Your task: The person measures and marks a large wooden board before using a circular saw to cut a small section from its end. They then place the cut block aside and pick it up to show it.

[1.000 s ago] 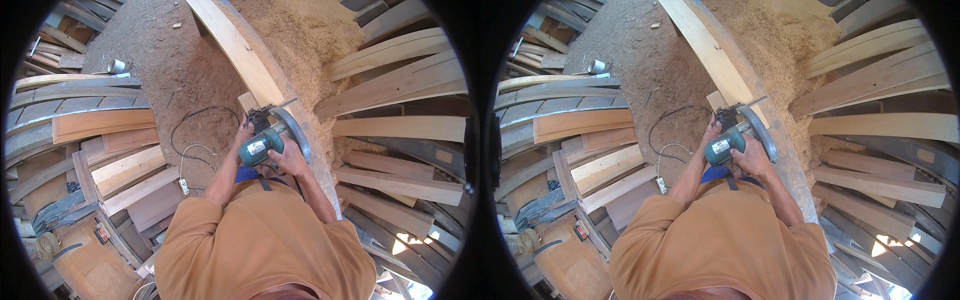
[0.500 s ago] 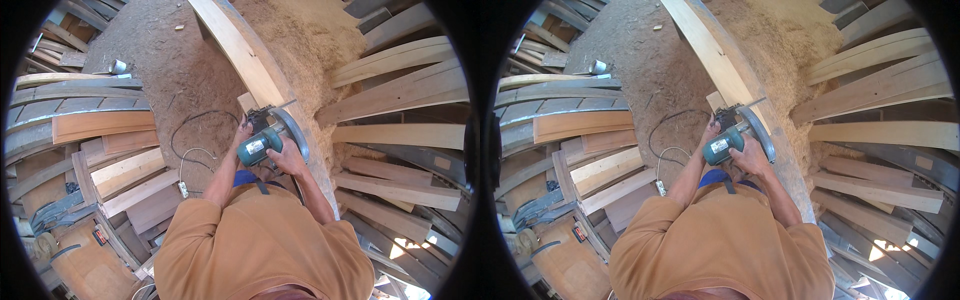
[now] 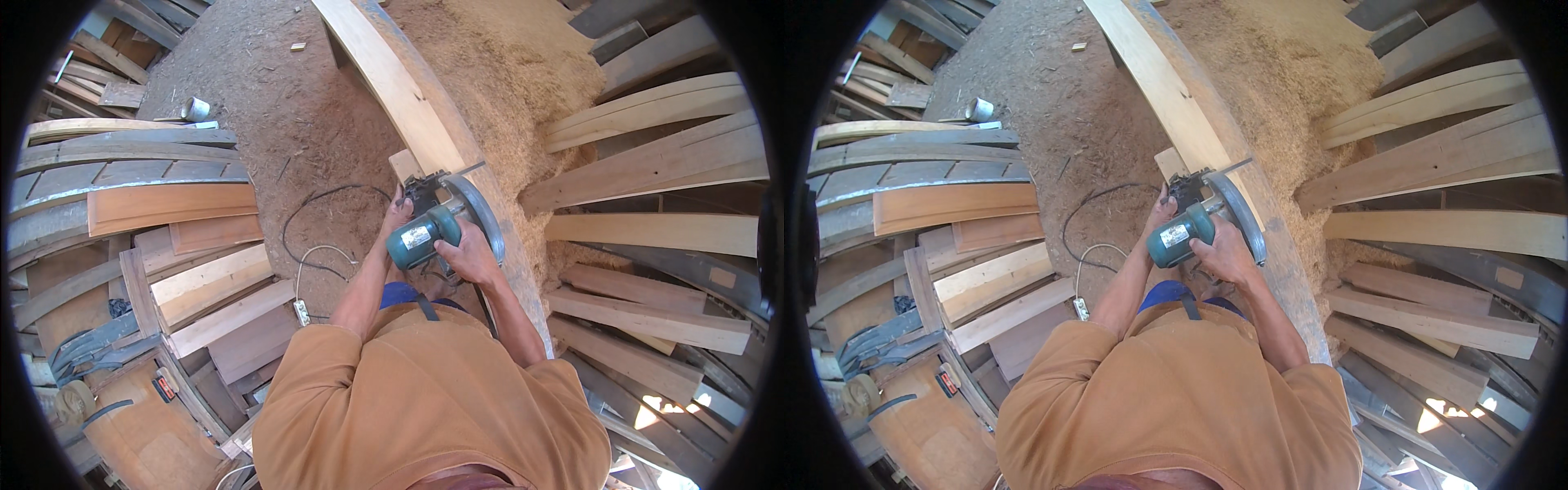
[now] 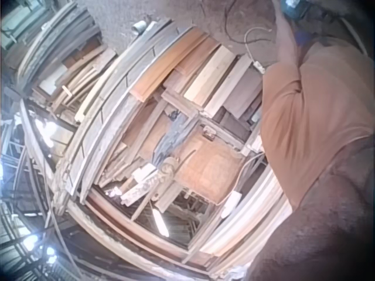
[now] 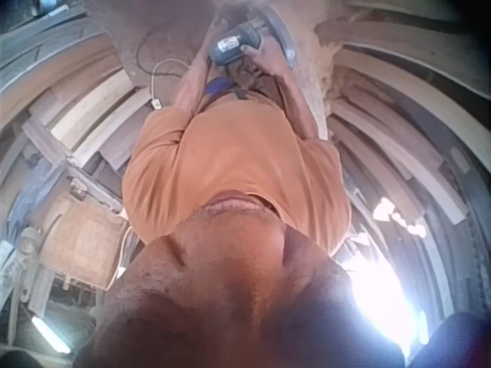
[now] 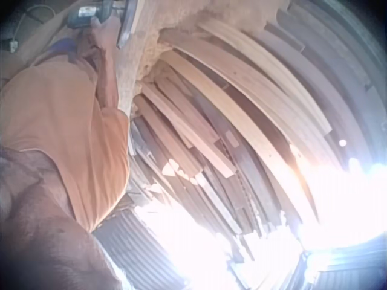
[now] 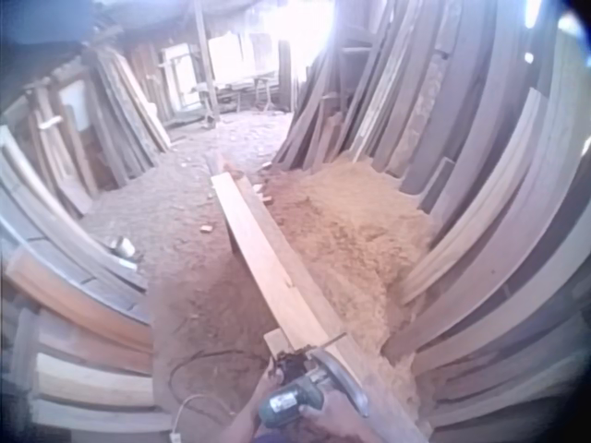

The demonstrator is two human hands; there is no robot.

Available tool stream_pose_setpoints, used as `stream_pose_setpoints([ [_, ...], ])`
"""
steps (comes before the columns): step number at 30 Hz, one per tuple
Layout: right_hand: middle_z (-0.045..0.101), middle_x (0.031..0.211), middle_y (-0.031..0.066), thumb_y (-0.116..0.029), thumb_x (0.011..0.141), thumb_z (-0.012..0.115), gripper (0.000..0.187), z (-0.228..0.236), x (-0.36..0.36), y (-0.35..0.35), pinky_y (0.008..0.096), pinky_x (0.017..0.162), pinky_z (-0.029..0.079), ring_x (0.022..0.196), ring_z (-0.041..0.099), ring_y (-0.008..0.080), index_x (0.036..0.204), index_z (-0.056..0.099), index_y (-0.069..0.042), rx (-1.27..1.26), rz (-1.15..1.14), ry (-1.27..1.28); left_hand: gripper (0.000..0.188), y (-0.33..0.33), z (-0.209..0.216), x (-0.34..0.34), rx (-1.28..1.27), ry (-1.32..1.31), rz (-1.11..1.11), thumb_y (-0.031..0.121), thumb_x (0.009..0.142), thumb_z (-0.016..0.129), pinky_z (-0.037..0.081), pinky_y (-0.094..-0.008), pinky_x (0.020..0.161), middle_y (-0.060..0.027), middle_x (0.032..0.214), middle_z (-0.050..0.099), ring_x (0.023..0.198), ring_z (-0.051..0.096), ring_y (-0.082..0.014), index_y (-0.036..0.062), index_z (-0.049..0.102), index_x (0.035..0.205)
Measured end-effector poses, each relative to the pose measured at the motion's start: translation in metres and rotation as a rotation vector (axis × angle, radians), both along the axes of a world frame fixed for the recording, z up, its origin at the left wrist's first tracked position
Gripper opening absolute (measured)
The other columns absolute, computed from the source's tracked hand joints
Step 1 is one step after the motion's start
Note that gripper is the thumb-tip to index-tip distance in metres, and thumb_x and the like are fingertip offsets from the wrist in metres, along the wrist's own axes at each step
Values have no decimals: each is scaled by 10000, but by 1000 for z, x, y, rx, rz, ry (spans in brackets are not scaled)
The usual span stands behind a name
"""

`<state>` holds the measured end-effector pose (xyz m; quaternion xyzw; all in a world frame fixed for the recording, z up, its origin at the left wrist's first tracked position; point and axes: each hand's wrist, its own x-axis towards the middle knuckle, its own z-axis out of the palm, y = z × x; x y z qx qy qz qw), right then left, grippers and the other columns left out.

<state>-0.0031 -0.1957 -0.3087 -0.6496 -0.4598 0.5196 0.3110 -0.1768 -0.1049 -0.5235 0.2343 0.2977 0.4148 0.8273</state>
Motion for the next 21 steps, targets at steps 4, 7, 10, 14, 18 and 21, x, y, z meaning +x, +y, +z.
stream_pose_setpoints([
  [4, 707, 1190, 264, -158, 868, 705, 512, -4, -2, 9, 434, 1011, 508, 1147, 685, 379, 1336, 611, 30, -1, -12, 29, 999, 10, -2, 0, 8, -31, -5, 348, 985, 742, 556, -368, 992, -85, 1417, 592, 1189, 629, -198, 95, 69, 1678],
  [7, 713, 1141, 184, -99, 871, 694, 469, -3, -5, 16, 390, 979, 515, 1068, 674, 270, 1319, 624, 23, 12, -22, 29, 984, 19, 1, -1, 33, -51, -19, 361, 976, 749, 562, -384, 997, -90, 1417, 591, 1192, 633, -206, 89, 104, 1667],
  [10, 718, 1108, 141, -75, 872, 695, 452, 1, -7, 25, 367, 948, 523, 1015, 670, 212, 1311, 632, 17, 6, -17, 8, 948, 29, 13, 0, 73, -45, -36, 396, 959, 754, 577, -402, 996, -99, 1412, 591, 1197, 645, -223, 92, 173, 1644],
  [14, 720, 1091, 138, -86, 872, 706, 456, 4, -7, 35, 364, 925, 529, 994, 673, 209, 1312, 633, 14, 3, -39, 31, 904, 37, 43, 5, 81, -53, -57, 406, 970, 734, 584, -382, 986, -101, 1412, 587, 1199, 654, -227, 120, 201, 1642],
  [18, 715, 1059, 132, -82, 877, 696, 450, 3, -11, 45, 362, 887, 536, 953, 669, 208, 1314, 633, 8, 8, -31, 8, 860, 46, 34, 1, 68, -59, -39, 383, 1003, 702, 582, -373, 979, -108, 1412, 588, 1196, 655, -228, 117, 194, 1644],
  [21, 711, 1036, 129, -80, 880, 686, 446, 6, -12, 55, 362, 861, 538, 924, 666, 208, 1315, 633, 7, -10, -14, -20, 850, 57, 6, -6, 58, 68, -22, 383, 1012, 691, 583, -368, 971, -108, 1412, 590, 1193, 654, -228, 112, 192, 1644],
])
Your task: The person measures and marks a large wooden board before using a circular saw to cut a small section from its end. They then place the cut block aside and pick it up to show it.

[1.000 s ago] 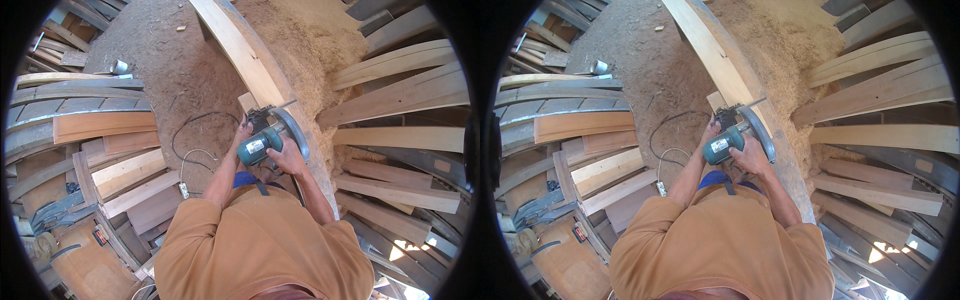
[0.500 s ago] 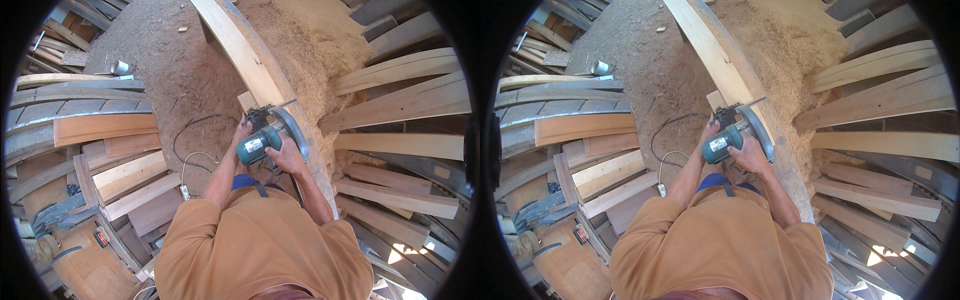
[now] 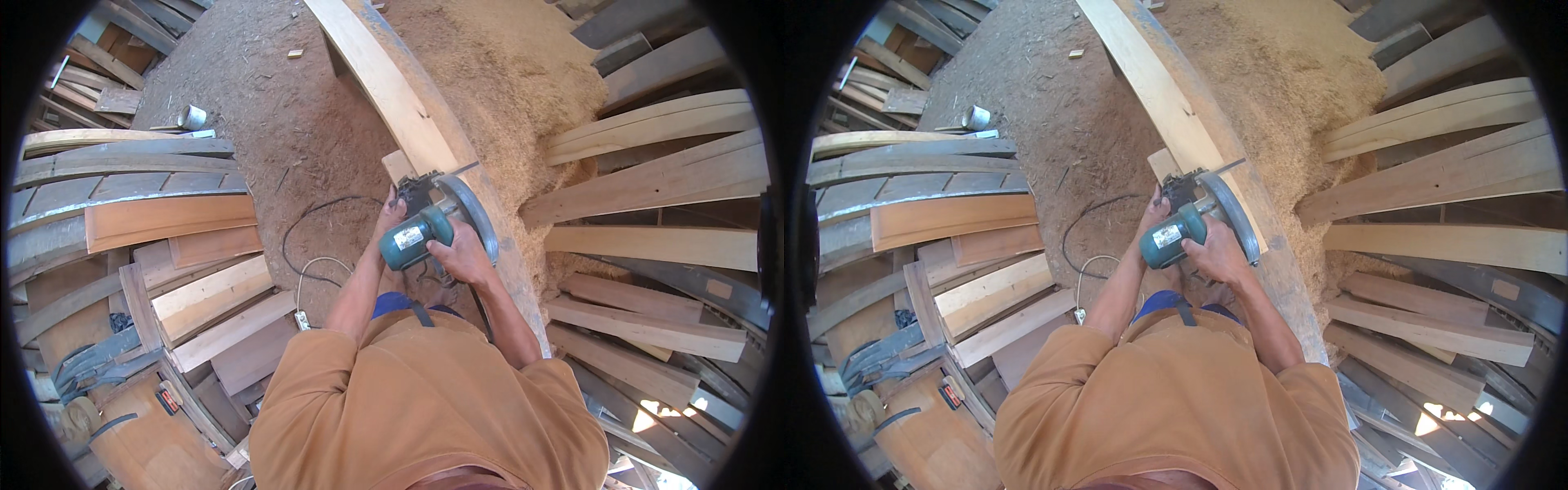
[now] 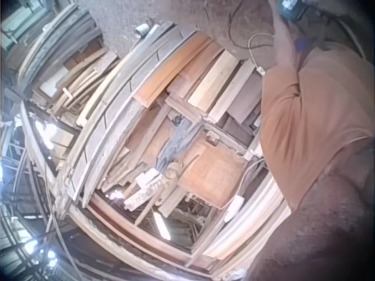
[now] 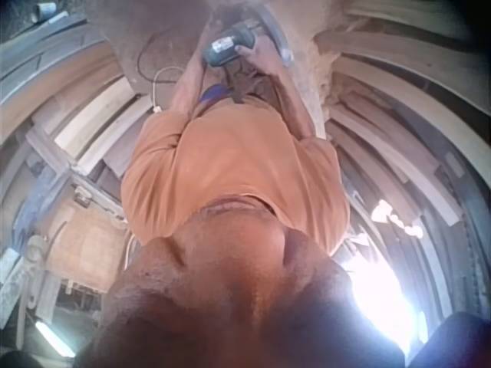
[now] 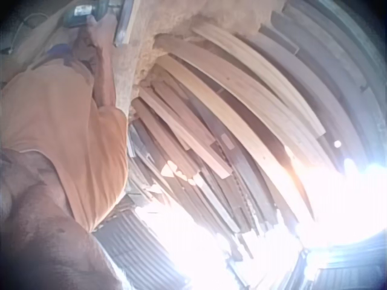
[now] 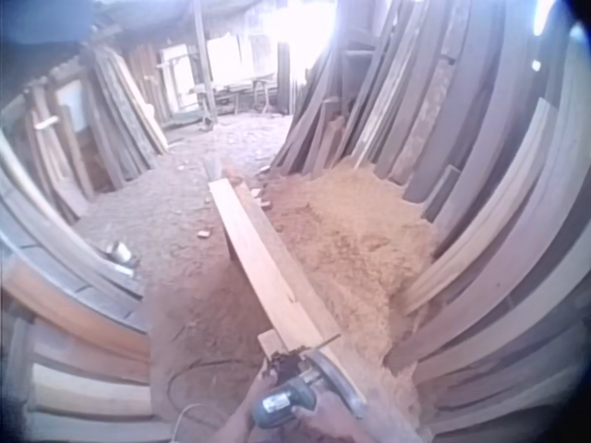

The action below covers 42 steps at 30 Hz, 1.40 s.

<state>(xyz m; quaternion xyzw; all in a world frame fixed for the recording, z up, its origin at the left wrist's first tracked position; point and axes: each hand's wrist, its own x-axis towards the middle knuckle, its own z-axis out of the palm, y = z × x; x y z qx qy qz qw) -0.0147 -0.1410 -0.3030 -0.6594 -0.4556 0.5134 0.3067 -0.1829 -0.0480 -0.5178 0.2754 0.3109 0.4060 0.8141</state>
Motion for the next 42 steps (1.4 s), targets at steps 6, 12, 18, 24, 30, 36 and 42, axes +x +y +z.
stream_pose_setpoints([
  [6, 707, 1020, 120, -94, 869, 692, 469, -6, -2, 16, 351, 834, 538, 898, 662, 198, 1324, 631, 4, 22, 0, -16, 990, 18, -6, -5, -37, -10, -14, 354, 1003, 724, 543, -340, 951, -59, 1410, 571, 1151, 602, -169, 83, 57, 1683],
  [12, 709, 1061, 117, -82, 863, 689, 478, -8, -6, 33, 352, 878, 535, 944, 664, 193, 1330, 630, 1, 64, -9, -5, 984, 34, 7, -10, -67, -54, 23, 346, 1006, 720, 543, -342, 951, -59, 1408, 572, 1151, 603, -169, 83, 56, 1683],
  [18, 711, 1084, 124, -80, 861, 686, 473, -6, -8, 53, 365, 906, 532, 969, 662, 201, 1319, 626, 21, 35, -16, 19, 977, 53, 2, -12, -62, -48, 20, 338, 1010, 716, 543, -344, 952, -59, 1407, 572, 1151, 603, -170, 83, 54, 1683],
  [24, 713, 1069, 132, -109, 858, 687, 471, -4, -10, 72, 365, 902, 531, 966, 662, 204, 1303, 626, 32, 48, -8, 10, 971, 75, -7, -15, -58, -29, 17, 330, 1014, 712, 544, -346, 952, -59, 1406, 573, 1151, 603, -170, 84, 52, 1683],
  [30, 713, 1030, 129, -123, 851, 680, 444, 1, -14, 92, 376, 893, 528, 945, 660, 209, 1269, 642, 21, 82, 4, -19, 965, 92, -14, -20, -60, -16, 11, 321, 1017, 707, 544, -347, 953, -59, 1404, 573, 1150, 604, -170, 84, 51, 1683],
  [36, 711, 1012, 121, -102, 846, 683, 414, 2, -17, 112, 374, 888, 526, 934, 656, 209, 1242, 650, 17, 72, 8, 10, 946, 112, -10, -21, -41, -28, -6, 312, 1023, 699, 539, -347, 965, -64, 1411, 572, 1165, 602, -175, 80, 60, 1680],
  [42, 705, 1012, 125, -107, 852, 692, 428, -1, -21, 132, 369, 864, 527, 927, 660, 220, 1265, 654, -2, 103, -7, 1, 914, 134, -6, -23, -10, -55, -21, 302, 1031, 687, 530, -345, 988, -75, 1425, 568, 1196, 599, -186, 72, 81, 1675],
])
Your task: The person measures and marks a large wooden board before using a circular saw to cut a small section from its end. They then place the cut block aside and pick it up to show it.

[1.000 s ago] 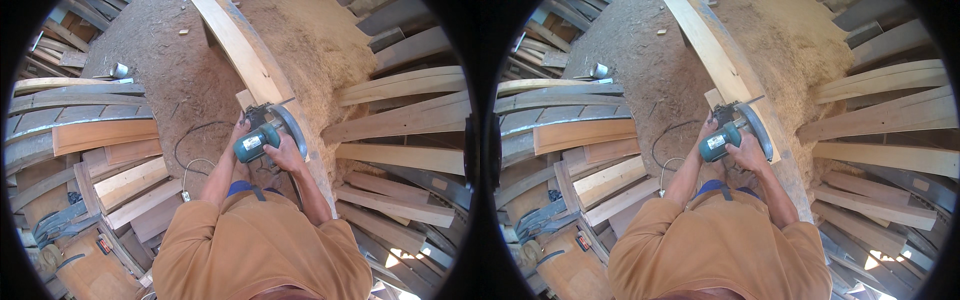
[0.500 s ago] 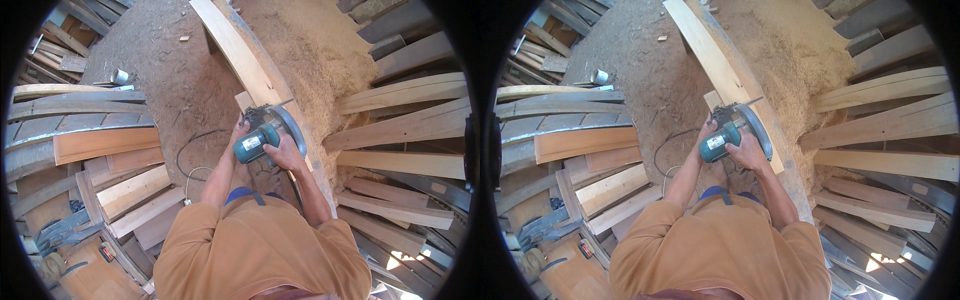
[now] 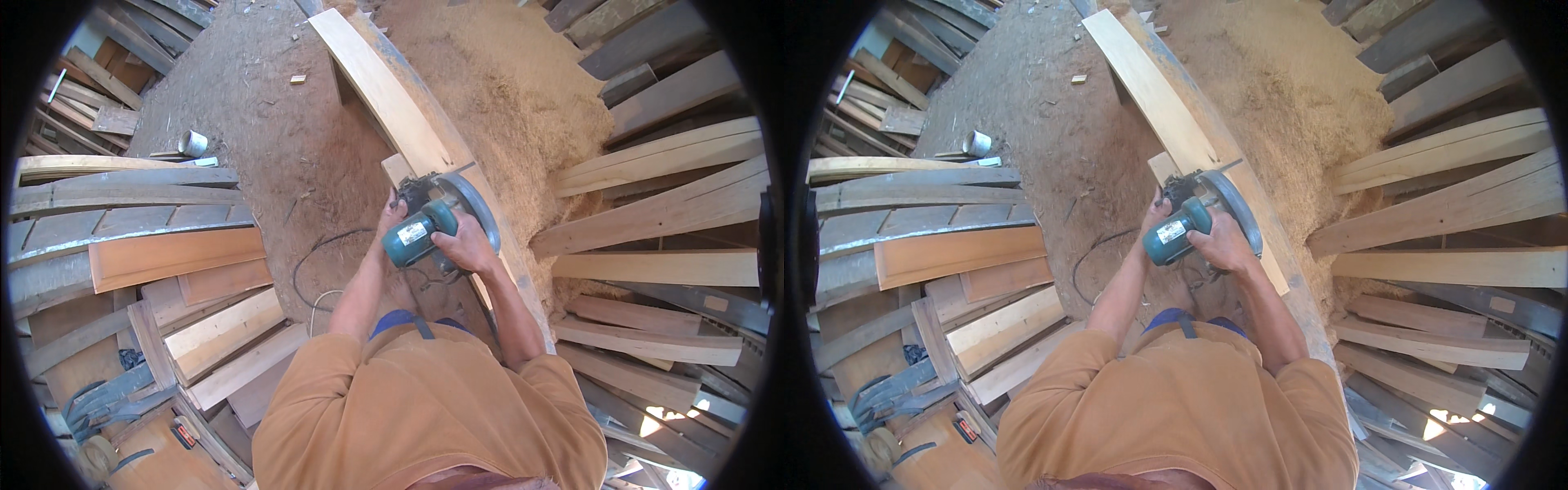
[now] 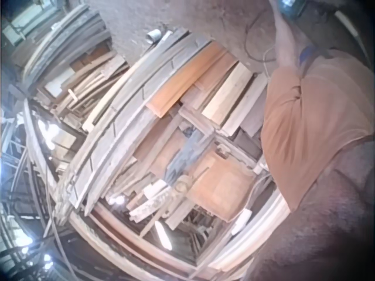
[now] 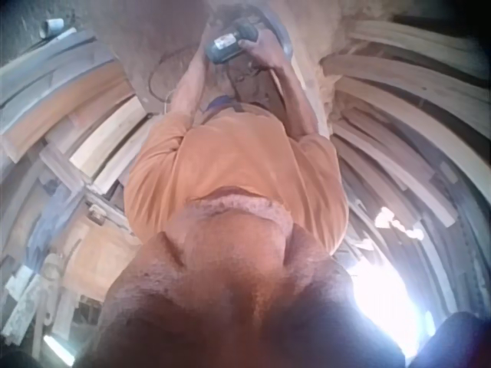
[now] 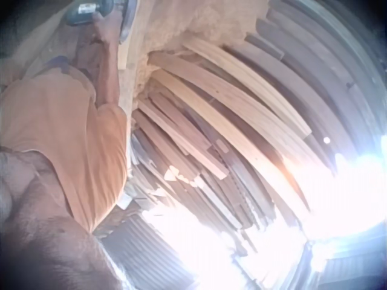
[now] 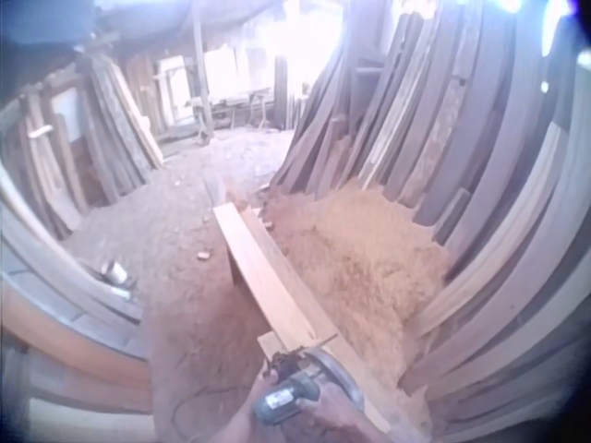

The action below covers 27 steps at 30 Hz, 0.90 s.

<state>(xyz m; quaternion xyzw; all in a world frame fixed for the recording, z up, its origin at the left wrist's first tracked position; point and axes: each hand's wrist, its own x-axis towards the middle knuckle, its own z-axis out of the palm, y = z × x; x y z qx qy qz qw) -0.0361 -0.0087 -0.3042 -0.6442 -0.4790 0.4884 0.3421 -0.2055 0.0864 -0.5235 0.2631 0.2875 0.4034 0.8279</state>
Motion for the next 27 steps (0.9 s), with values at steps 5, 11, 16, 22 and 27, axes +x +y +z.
stream_pose_setpoints([
  [5, 738, 1124, 199, -133, 845, 717, 449, 10, 0, 20, 398, 979, 517, 1086, 702, 289, 1272, 676, 0, -102, 0, 39, 888, 20, -2, -3, 30, -14, -15, 294, 1037, 677, 522, -343, 1008, -85, 1437, 566, 1221, 596, -195, 66, 98, 1670],
  [11, 731, 1125, 210, -134, 835, 713, 455, 16, -5, 41, 397, 972, 517, 1083, 700, 296, 1260, 672, 23, -58, 1, 55, 848, 43, 4, -5, 57, 11, -30, 284, 1046, 661, 507, -336, 1043, -98, 1445, 563, 1250, 588, -200, 55, 124, 1661],
  [16, 691, 976, 70, -107, 870, 684, 409, 0, -8, 58, 334, 744, 527, 824, 629, 156, 1264, 654, 2, 1, 21, 28, 726, 62, 11, -11, 110, 20, -45, 230, 1082, 575, 540, -376, 1035, -122, 1432, 572, 1245, 613, -242, 53, 154, 1646],
  [22, 722, 1059, 112, -104, 866, 688, 431, -2, -10, 83, 365, 911, 519, 982, 657, 197, 1280, 651, 10, 24, 25, -3, 580, 75, 66, -6, 51, -88, -64, 165, 1100, 469, 599, -460, 1015, -174, 1418, 578, 1208, 664, -326, 83, 216, 1615],
  [27, 723, 1084, 136, -100, 860, 684, 441, 2, -16, 106, 376, 946, 512, 1022, 666, 217, 1285, 649, 12, -35, 20, -19, 609, 98, 64, -13, 28, -62, -61, 258, 1079, 563, 593, -467, 1033, -158, 1431, 570, 1233, 653, -315, 113, 274, 1595],
])
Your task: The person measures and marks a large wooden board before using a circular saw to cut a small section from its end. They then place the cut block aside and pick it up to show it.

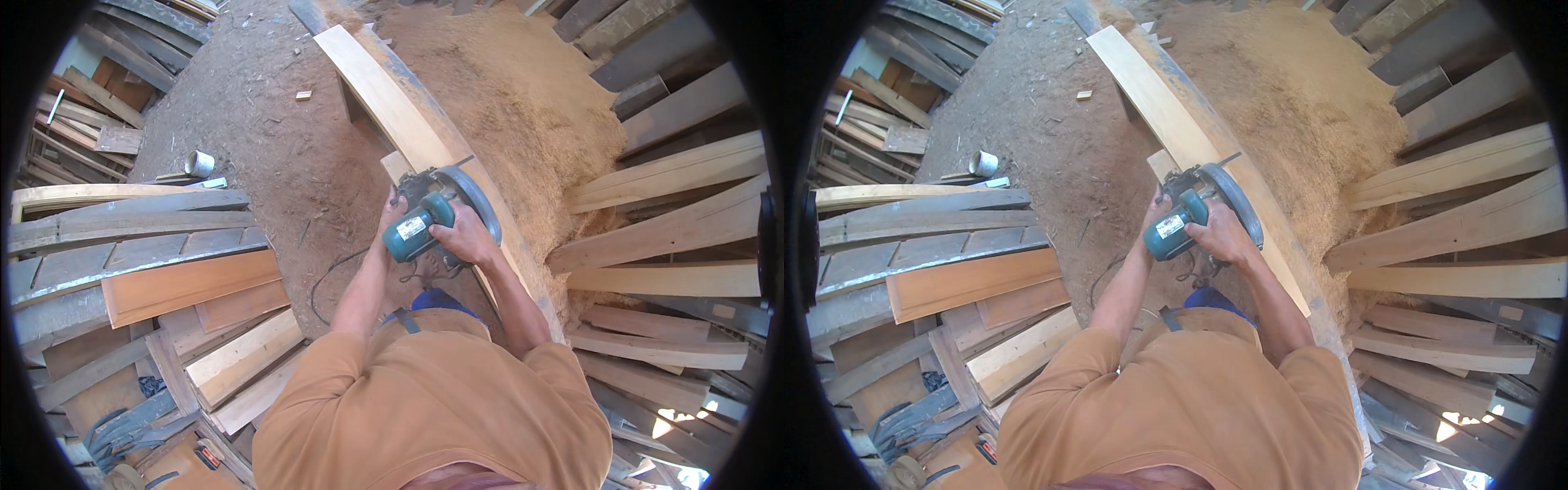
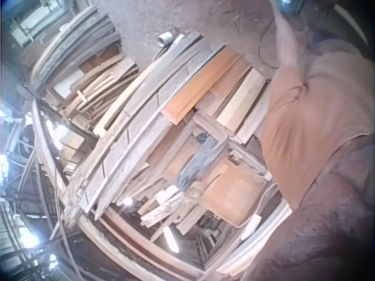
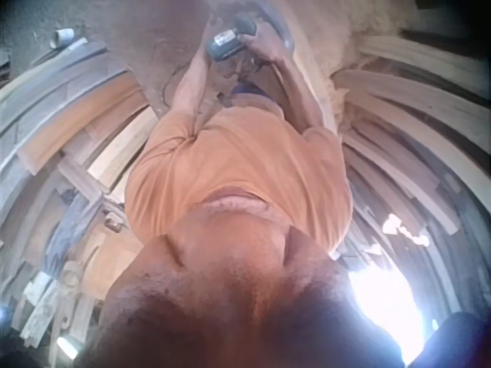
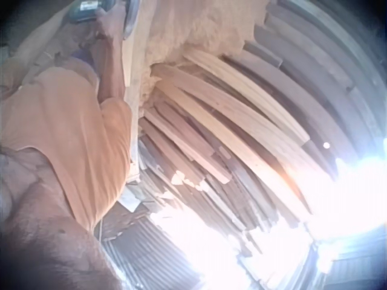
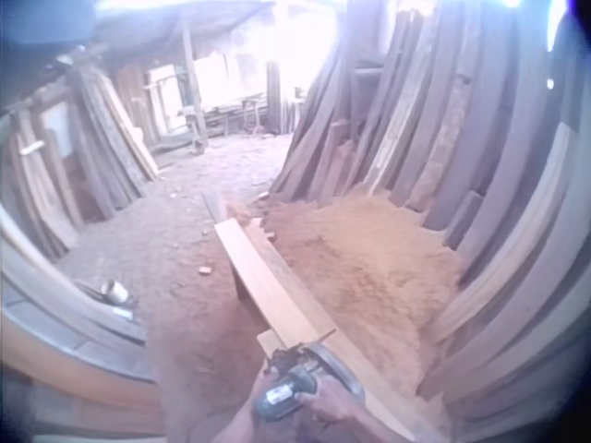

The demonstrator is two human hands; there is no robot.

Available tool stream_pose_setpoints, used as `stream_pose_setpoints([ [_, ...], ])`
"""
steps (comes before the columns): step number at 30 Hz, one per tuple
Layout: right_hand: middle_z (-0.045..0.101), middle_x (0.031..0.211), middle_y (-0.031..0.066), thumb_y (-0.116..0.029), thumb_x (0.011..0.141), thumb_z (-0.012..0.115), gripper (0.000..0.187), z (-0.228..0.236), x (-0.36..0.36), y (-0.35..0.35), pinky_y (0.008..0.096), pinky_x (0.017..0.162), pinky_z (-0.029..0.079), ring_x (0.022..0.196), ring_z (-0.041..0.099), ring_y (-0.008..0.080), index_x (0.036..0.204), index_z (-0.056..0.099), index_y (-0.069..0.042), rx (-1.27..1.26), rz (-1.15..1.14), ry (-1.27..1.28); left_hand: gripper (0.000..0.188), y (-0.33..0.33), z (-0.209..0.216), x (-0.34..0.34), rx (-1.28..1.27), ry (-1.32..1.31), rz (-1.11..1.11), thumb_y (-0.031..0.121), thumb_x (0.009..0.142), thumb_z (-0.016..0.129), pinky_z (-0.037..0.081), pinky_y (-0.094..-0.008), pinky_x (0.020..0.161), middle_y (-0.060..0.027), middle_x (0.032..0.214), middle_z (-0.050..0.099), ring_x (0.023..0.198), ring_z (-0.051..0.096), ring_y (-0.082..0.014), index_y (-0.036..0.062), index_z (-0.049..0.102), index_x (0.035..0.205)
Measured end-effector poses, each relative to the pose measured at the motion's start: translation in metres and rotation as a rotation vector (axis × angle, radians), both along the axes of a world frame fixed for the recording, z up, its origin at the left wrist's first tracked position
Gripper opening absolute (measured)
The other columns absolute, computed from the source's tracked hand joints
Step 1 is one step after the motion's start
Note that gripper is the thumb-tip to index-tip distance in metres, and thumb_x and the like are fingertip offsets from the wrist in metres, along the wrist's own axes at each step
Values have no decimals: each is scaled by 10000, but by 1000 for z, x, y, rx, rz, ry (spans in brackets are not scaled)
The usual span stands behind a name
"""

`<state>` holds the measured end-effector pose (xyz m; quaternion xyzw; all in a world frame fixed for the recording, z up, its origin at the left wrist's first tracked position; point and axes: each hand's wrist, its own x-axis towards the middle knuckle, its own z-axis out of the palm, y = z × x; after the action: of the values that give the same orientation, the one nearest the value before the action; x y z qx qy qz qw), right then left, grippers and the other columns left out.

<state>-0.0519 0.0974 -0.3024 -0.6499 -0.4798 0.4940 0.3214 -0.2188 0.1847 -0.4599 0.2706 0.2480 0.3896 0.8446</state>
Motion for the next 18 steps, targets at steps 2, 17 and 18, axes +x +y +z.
stream_pose_setpoints([
  [2, 721, 1091, 143, -104, 852, 686, 448, 0, -2, 9, 381, 950, 512, 1030, 668, 228, 1283, 650, 13, -9, 5, 12, 602, 9, -8, -5, -17, 17, 1, 266, 1079, 562, 592, -467, 1035, -158, 1430, 570, 1233, 654, -315, 123, 282, 1592],
  [17, 718, 1088, 216, -136, 836, 695, 441, 0, -9, 64, 409, 959, 513, 1041, 691, 309, 1239, 649, 38, 27, 12, 10, 621, 61, 16, -10, -54, -82, -32, 255, 1053, 614, 621, -483, 991, -153, 1394, 586, 1195, 672, -329, 151, 298, 1578],
  [18, 717, 1135, 194, -112, 845, 694, 478, -2, -9, 69, 391, 988, 504, 1069, 680, 273, 1300, 643, 26, 14, 28, 4, 619, 66, 15, -9, -46, -82, -33, 257, 1054, 613, 619, -482, 994, -150, 1394, 587, 1196, 671, -326, 153, 299, 1578],
])
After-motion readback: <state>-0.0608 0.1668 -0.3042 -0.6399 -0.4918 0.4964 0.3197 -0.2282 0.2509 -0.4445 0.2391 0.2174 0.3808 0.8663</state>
